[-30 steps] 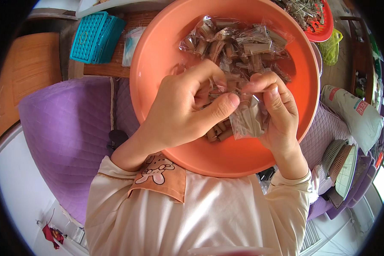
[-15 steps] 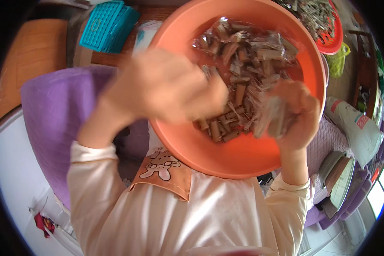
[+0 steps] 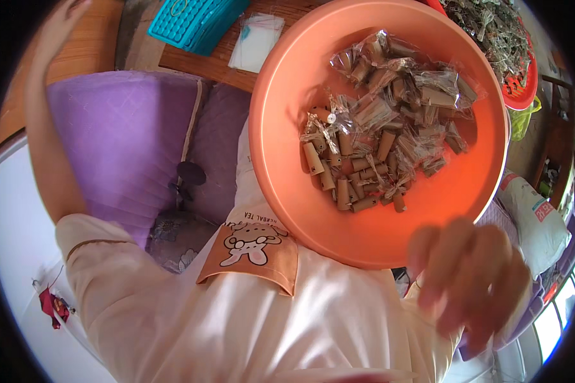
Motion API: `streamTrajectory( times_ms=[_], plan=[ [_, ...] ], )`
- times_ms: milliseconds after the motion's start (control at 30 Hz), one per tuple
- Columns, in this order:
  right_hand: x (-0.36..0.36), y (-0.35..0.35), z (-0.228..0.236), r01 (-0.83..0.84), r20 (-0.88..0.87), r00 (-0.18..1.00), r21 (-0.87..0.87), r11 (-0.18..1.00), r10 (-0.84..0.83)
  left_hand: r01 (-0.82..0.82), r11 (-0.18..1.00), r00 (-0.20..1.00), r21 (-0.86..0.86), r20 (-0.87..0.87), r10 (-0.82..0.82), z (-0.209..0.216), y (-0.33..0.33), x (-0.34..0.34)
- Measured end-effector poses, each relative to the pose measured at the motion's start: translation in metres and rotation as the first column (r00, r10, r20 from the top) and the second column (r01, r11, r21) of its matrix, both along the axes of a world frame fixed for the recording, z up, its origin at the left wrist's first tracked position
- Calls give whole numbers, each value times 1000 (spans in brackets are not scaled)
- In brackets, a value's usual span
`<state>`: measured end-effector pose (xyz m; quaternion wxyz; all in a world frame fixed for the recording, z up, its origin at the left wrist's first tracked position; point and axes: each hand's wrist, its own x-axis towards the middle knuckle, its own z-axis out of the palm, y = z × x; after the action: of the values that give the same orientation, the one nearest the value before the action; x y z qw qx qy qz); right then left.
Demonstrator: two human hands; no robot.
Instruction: The person packs small wooden cylinders into small plastic zip bags by hand.
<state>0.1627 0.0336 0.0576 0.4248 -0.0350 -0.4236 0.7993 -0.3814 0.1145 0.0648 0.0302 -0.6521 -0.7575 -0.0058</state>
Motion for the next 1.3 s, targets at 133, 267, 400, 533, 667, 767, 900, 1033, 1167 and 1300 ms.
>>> streamTrajectory(
  times_ms=[133, 267, 400, 533, 667, 767, 900, 1033, 1167, 1300],
  plan=[
    [-26, -12, 39, 72, 212, 976, -75, 995, -54, -37, 998, 953, -48, 298, 49, -42, -59, 148],
    [-27, -26, 21, 60, 55, 996, 69, 996, -63, 138, 975, 844, -174, 535, -24, -56, -97, 210],
    [-28, -23, 42, 79, 223, 973, -110, 991, -53, 162, 710, 892, -686, 409, 191, -72, -132, 216],
    [-30, -45, 54, 117, 378, 926, -334, 935, 20, 147, 670, 925, -728, 342, 167, -174, -238, 204],
    [-30, -55, 66, 212, 517, 851, -504, 837, 95, 21, 777, 891, -629, 364, 271, -234, -316, 240],
    [-44, -41, 58, 6, 405, 901, -371, 929, 156, -197, 862, 883, -468, 298, 364, -248, -347, 268],
    [-55, -41, 55, -145, 346, 908, -266, 953, 235, -289, 912, 922, -291, 171, 347, -262, -366, 281],
    [-61, -56, 54, -185, 395, 868, -303, 935, 300, -408, 887, 764, -217, 450, 462, -266, -376, 308],
    [-57, -37, 31, -503, 110, 844, -176, 846, 525, -479, 864, 801, -155, 326, 502, -281, -389, 350],
    [-66, -18, 30, -706, 76, 707, 9, 708, 703, -802, 528, 287, -280, 596, 750, -273, -408, 370]
  ],
)
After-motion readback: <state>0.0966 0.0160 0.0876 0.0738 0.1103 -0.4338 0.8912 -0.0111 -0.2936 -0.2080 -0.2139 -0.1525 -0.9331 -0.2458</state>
